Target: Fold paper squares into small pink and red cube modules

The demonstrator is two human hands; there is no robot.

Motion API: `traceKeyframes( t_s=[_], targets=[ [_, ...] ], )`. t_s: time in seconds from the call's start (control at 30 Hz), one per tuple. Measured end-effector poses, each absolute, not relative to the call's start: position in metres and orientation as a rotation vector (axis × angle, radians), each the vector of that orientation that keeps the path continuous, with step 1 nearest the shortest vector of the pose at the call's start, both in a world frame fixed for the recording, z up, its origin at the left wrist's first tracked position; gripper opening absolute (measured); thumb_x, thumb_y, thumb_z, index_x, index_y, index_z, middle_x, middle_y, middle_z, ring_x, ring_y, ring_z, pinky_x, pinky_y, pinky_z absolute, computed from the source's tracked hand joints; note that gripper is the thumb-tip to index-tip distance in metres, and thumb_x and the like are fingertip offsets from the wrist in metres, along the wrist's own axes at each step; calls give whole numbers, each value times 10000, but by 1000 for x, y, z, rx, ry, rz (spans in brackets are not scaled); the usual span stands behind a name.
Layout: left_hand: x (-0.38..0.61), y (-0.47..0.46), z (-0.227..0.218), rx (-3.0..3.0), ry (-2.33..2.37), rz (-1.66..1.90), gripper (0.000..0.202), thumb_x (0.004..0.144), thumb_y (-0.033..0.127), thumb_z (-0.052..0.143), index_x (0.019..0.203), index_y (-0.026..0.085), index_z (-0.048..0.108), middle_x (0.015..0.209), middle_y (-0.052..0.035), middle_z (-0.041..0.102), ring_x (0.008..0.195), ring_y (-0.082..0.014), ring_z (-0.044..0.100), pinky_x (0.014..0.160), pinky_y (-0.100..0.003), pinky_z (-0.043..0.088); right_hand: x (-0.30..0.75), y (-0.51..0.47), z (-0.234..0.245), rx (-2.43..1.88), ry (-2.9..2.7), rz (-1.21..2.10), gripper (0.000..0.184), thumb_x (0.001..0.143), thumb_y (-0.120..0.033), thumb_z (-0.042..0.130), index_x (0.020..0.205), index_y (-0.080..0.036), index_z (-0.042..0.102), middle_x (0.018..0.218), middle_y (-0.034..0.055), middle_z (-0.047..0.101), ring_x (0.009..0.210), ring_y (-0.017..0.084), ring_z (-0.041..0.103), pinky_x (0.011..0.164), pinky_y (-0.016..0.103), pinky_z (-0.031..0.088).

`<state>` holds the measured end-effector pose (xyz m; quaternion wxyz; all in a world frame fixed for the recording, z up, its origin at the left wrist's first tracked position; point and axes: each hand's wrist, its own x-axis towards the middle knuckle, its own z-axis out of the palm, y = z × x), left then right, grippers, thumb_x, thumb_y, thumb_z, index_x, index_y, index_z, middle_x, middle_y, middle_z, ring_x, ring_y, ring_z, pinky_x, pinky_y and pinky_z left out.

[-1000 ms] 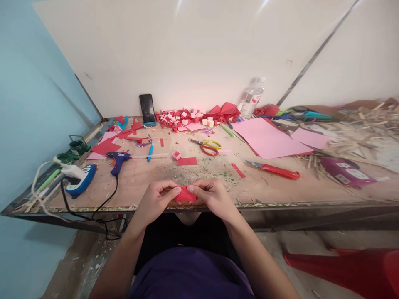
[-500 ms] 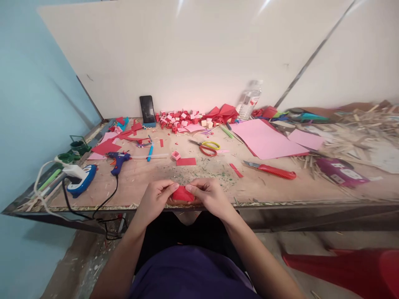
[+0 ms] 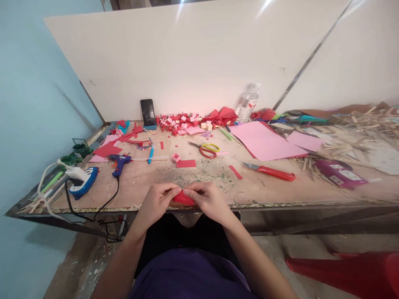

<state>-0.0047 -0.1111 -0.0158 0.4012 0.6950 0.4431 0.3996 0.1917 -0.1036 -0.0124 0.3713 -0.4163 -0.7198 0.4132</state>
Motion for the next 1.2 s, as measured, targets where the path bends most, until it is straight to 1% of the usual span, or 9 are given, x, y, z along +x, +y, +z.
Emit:
traceKeyframes(
  t_s=[0.3,0.43,0.53,0.63,0.73,0.83,0.93,1.07,1.2],
  targets=[
    [-4,-111,-17,1667,1106,1045,288,927,404,624,857,155,749,825,-46,737,762,-192,652,693,-249,502,193,-101,-15,-1091,-1767,1022,363,938,-432,610,748,-152,743,675,44,668,623,176,553,570,270,435],
    [-5,-111,-19,1617,1101,1059,295,923,408,633,834,151,748,779,-38,721,720,-178,648,644,-234,501,192,-101,-13,-1087,-1721,1068,335,922,-427,631,760,-153,737,670,35,647,591,160,519,546,264,414],
    [-5,-110,-19,1617,1108,1115,274,925,385,631,816,153,728,778,-30,712,736,-172,645,665,-231,503,192,-101,-13,-1094,-1676,1103,332,913,-418,645,731,-149,718,618,13,602,558,145,495,535,259,396],
    [-5,-110,-18,1569,1088,1099,245,901,386,667,842,154,722,783,-27,719,735,-171,660,681,-237,521,194,-100,-14,-1137,-1620,1015,377,909,-422,648,650,-150,677,567,3,569,539,140,492,530,261,378],
    [-5,-110,-17,1521,1072,1060,247,890,396,682,840,156,715,734,-20,711,694,-173,676,658,-241,535,194,-99,-15,-1143,-1595,1004,388,908,-451,651,656,-158,684,562,9,597,537,153,535,529,265,400],
    [-5,-109,-18,1507,1075,1111,253,914,397,653,867,156,715,716,-18,708,675,-171,681,644,-241,538,191,-98,-15,-1145,-1565,1030,268,882,-427,694,903,-171,768,701,40,714,602,185,623,568,279,470],
    [-6,-109,-20,1521,1089,1159,258,924,402,641,897,156,714,747,-23,719,686,-173,689,653,-245,541,188,-98,-15,-1144,-1547,943,306,858,-364,726,1119,-208,759,998,87,773,797,223,691,642,299,524],
    [-4,-109,-20,1568,1096,1169,251,932,400,636,901,166,720,811,-28,741,723,-174,696,694,-249,542,184,-101,-15,-1104,-1675,881,277,873,-329,719,1124,-224,770,1171,100,751,1009,262,689,752,325,553],
    [-4,-109,-18,1570,1084,1214,251,928,394,644,858,164,718,798,-29,746,747,-176,699,711,-244,539,182,-103,-13,-1063,-1787,962,278,889,-354,715,1119,-209,772,1072,79,769,859,235,697,704,304,546]
  ],
)
